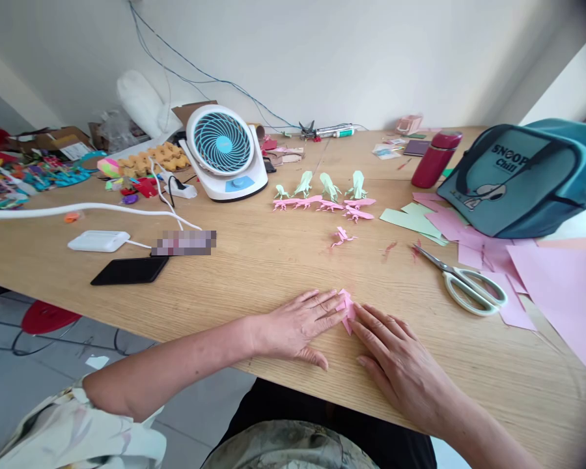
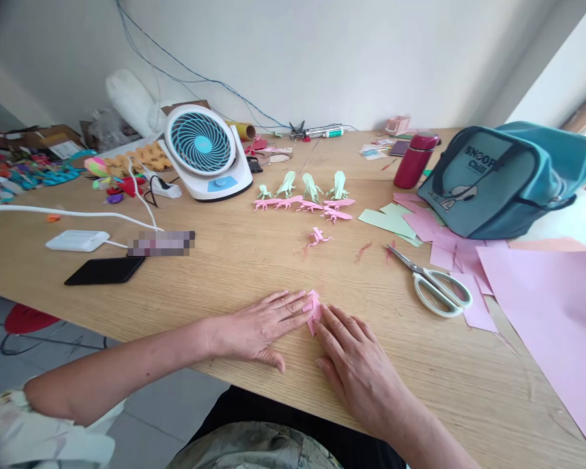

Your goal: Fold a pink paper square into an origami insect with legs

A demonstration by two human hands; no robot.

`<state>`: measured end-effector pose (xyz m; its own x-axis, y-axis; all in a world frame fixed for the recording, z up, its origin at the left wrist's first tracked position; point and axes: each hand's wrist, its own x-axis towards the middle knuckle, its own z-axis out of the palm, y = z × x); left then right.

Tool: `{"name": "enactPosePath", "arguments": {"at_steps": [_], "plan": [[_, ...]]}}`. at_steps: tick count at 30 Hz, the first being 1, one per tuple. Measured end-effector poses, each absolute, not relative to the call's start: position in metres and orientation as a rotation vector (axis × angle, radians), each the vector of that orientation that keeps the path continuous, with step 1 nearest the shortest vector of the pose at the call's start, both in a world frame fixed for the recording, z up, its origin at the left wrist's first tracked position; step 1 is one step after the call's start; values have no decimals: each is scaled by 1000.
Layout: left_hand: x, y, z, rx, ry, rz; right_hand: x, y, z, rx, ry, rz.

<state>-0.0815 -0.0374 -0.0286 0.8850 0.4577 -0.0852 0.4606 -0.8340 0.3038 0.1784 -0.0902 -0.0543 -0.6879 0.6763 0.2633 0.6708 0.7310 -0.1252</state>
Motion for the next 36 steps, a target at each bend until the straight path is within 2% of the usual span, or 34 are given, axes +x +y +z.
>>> {"name": "enactPosePath", "arguments": {"at_steps": [7,14,21,30,36], "plan": [[-85,-36,-30,2804,619,39,178,-92,-53,-1052,-2630,92],[-77,-32,-37,2840,677,357,176,-91,-43,-1081,-2554,208],[-59,-7,-36,2844,607,512,170,-79,-38,-1124,-2479,301],[-59,2,-38,2581,552,627,175,-59,-25,-1066,-2510,464],[-59,-1,-40,2455,593,737,170,-47,-25,-987,-2505,440]]}}
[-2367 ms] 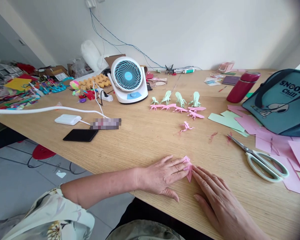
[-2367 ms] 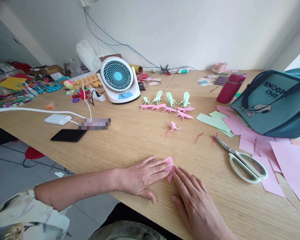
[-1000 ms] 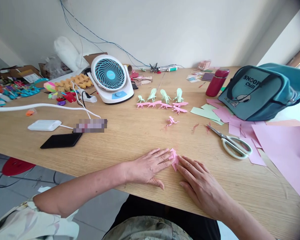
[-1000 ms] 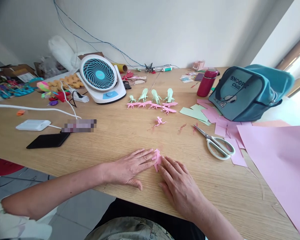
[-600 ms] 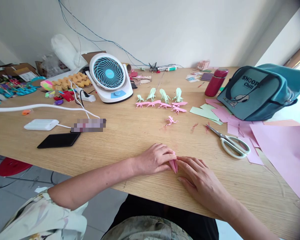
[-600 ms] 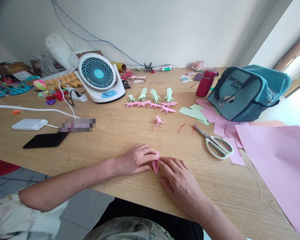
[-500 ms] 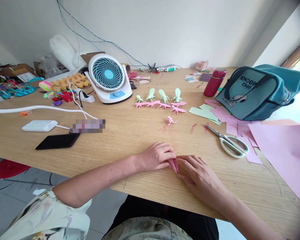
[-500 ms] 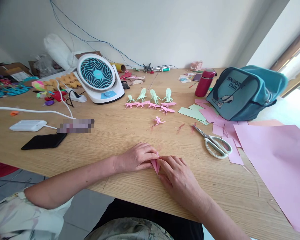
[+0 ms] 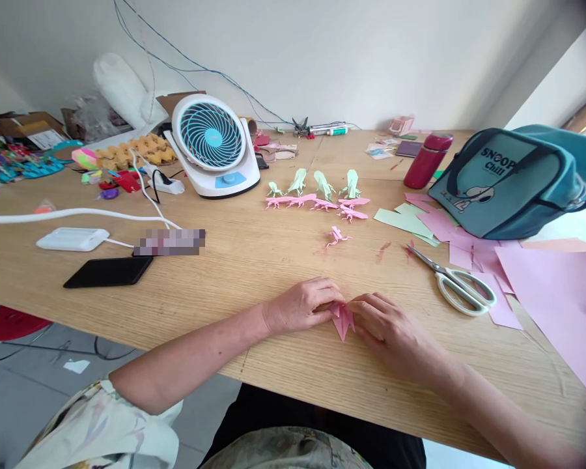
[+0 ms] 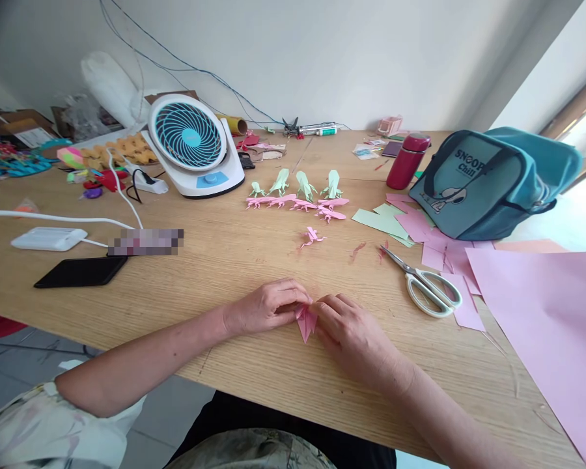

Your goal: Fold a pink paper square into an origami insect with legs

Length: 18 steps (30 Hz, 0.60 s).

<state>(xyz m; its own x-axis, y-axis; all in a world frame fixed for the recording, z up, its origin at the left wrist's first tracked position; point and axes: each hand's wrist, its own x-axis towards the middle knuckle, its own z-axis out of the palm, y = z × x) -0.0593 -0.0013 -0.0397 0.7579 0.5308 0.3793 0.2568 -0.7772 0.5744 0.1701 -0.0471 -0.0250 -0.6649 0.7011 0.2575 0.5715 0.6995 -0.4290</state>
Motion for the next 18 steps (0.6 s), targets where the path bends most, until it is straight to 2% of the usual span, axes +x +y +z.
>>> {"name": "enactPosePath", "arguments": {"at_steps": [10,18], "plan": [[-62,-8,-35,2534,688,683,169,-49,-35,-953,-2449,278],[-59,-14,-36,2480,692,706,169,-51,-39,-892,-2446,279]]}}
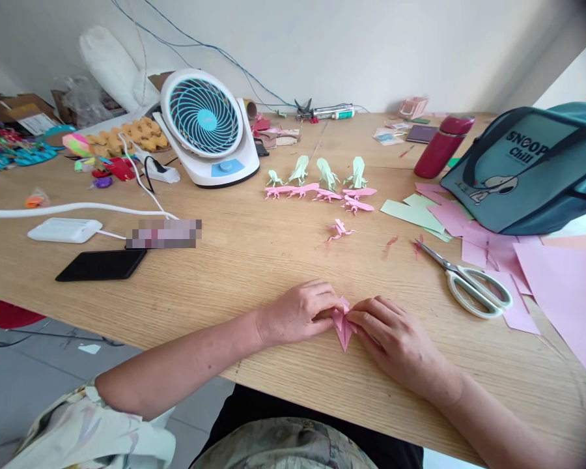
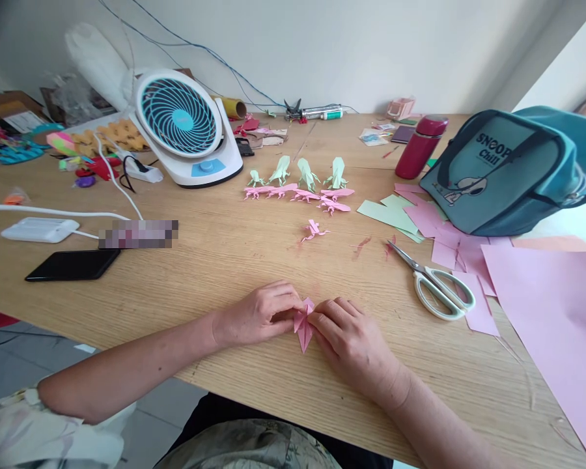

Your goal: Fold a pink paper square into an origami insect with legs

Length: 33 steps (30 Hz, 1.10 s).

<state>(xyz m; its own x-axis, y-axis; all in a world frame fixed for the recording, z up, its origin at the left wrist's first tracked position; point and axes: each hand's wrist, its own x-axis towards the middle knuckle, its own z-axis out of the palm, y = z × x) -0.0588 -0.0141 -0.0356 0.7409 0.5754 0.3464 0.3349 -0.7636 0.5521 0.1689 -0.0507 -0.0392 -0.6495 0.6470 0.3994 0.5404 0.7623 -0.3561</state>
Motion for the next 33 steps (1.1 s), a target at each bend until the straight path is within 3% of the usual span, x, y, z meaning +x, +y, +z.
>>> {"name": "enactPosePath", "arguments": {"at_steps": [14,33], "plan": [[-61,-45,-29,2788,888,713,175,-46,-39,-909,-2312,664],[-65,-53,-32,3047,573,641,171,-34,-31,-1125,-2243,883]]}}
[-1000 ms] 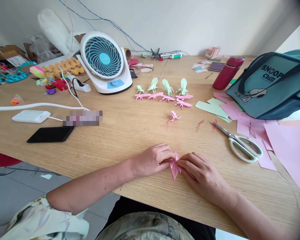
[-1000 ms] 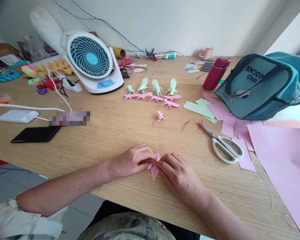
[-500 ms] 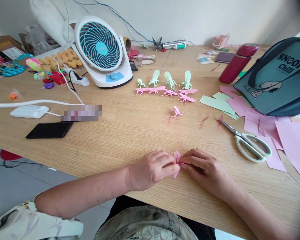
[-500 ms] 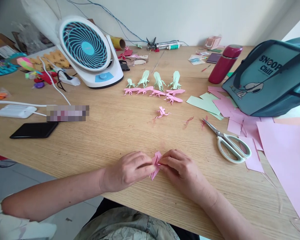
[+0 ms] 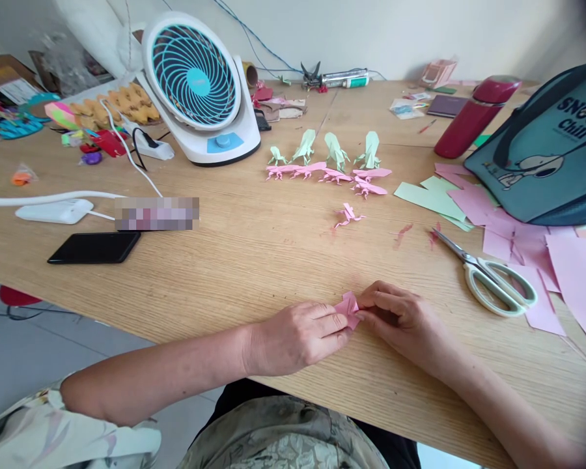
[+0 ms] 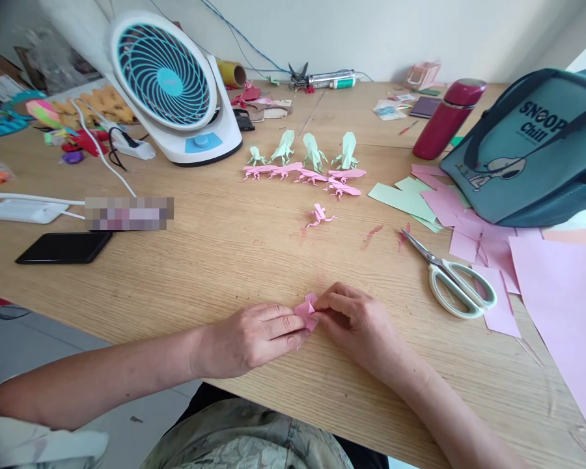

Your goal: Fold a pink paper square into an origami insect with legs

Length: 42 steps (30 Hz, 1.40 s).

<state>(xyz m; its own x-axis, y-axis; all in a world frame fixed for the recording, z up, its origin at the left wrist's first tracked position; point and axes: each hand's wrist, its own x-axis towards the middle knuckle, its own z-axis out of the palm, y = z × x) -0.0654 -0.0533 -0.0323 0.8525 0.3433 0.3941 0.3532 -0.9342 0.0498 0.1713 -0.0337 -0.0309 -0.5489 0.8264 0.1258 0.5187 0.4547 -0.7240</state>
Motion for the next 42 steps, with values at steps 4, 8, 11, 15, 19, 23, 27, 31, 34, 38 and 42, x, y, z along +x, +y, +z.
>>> {"name": "enactPosePath", "arguments": {"at_steps": [4,8,11,15,19,23,27,31,34,38,42], "plan": [[-66,-54,-30,-2987,-554,-591,169,-34,-34,-1252,-2162,896],[-67,-53,-31,-2953,-496,-596,167,-34,-38,-1334,-2131,917],[-68,-53,-31,-2932,-464,-571,164,-35,-38,-1390,-2130,868],[-69,-55,-29,-2910,-425,-483,160,-35,-38,-1437,-2120,802],[-67,-56,-27,-2872,-407,-439,160,-36,-39,-1457,-2103,780],[-65,-57,-27,-2866,-420,-399,161,-36,-40,-1456,-2102,764],[-64,-57,-25,-2861,-451,-351,160,-37,-39,-1423,-2123,774],[-63,-57,-24,-2847,-470,-317,161,-35,-37,-1351,-2156,781],[-62,-58,-23,-2839,-476,-332,168,-36,-36,-1247,-2148,831],[-60,-58,-21,-2821,-461,-341,185,-45,-37,-1037,-2247,816],[-59,-57,-18,-2800,-447,-337,199,-57,-38,-893,-2458,645]]}}
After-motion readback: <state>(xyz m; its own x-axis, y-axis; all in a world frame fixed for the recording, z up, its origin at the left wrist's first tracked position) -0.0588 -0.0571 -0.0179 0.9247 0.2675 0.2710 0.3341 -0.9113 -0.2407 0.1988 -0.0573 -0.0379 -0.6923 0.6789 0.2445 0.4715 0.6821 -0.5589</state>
